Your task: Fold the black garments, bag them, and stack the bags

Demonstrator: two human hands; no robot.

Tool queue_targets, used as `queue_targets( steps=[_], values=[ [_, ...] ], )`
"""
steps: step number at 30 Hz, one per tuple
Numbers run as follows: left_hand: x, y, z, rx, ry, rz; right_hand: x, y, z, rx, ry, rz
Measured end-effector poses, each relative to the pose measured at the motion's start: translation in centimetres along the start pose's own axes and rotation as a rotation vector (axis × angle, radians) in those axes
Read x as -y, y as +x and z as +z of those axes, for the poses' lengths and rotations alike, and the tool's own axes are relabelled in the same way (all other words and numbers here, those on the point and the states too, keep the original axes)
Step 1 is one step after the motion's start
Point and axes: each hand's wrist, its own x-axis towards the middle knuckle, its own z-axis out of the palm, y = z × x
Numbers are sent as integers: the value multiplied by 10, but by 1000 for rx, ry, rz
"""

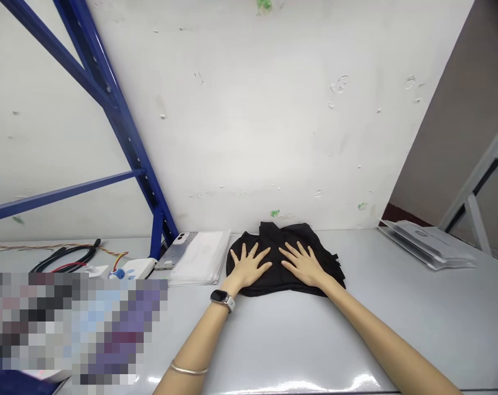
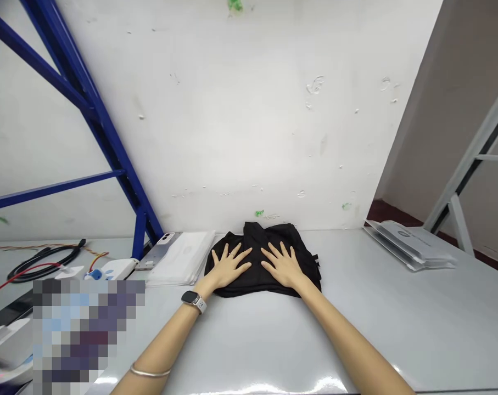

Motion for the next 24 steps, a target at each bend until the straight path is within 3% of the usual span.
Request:
queue_targets(
  steps=[24],
  values=[
    [-3, -3, 4, -66, 74, 8, 0, -1, 4, 10, -67, 9]
  ],
)
